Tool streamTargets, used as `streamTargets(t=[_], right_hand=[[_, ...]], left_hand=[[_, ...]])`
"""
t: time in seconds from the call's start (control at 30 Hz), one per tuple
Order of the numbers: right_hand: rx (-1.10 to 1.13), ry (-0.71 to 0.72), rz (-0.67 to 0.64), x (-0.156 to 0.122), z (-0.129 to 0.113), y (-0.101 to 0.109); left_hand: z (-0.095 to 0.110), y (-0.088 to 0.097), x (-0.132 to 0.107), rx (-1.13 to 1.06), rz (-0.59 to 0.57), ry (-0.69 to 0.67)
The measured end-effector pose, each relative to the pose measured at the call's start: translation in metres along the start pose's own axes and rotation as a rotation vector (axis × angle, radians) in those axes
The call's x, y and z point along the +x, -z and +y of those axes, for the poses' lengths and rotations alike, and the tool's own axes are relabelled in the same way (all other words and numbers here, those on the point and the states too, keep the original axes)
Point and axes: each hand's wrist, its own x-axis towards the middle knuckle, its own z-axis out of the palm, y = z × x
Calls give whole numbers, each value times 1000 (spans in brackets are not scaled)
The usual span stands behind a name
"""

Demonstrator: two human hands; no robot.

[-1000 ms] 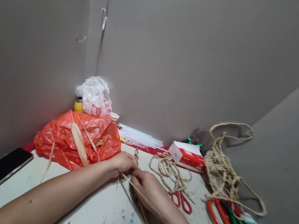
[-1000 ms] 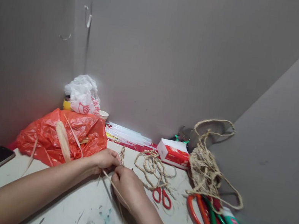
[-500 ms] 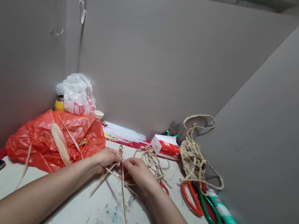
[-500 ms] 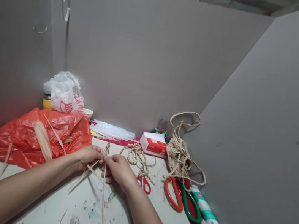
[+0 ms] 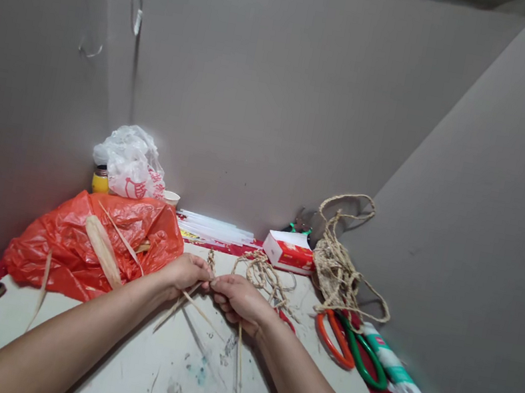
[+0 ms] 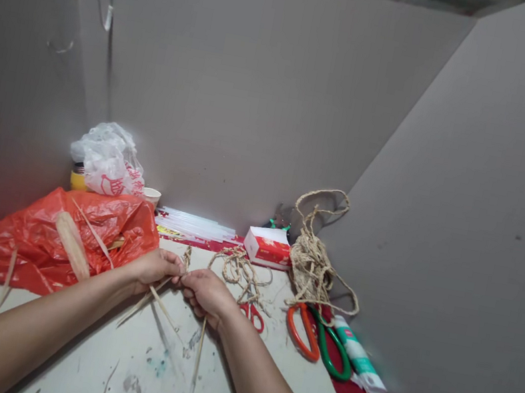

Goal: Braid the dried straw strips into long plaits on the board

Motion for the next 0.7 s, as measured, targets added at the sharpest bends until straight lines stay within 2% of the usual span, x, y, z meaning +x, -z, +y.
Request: streamTargets(t=[0.1,0.2,0.33,0.47,0.6,0.7], right_hand=[[-51,-33,8,1,0,3],[10,-90,19,4,1,5],[181,-146,-55,6,1,7],[305,-184,-137,5,-1,8],[335,-161,-149,3,-1,9],[288,-138,-92,3,-1,6]], left_hand=[[-1,0,-1,15,-18,-24],[-1,1,0,56,-7,-80],[-3,1,2,143,6,-190],[-5,3,5,184,-14,-234],[-3,6,5,188,-69,-237],[3,8,2,195,-134,-174]])
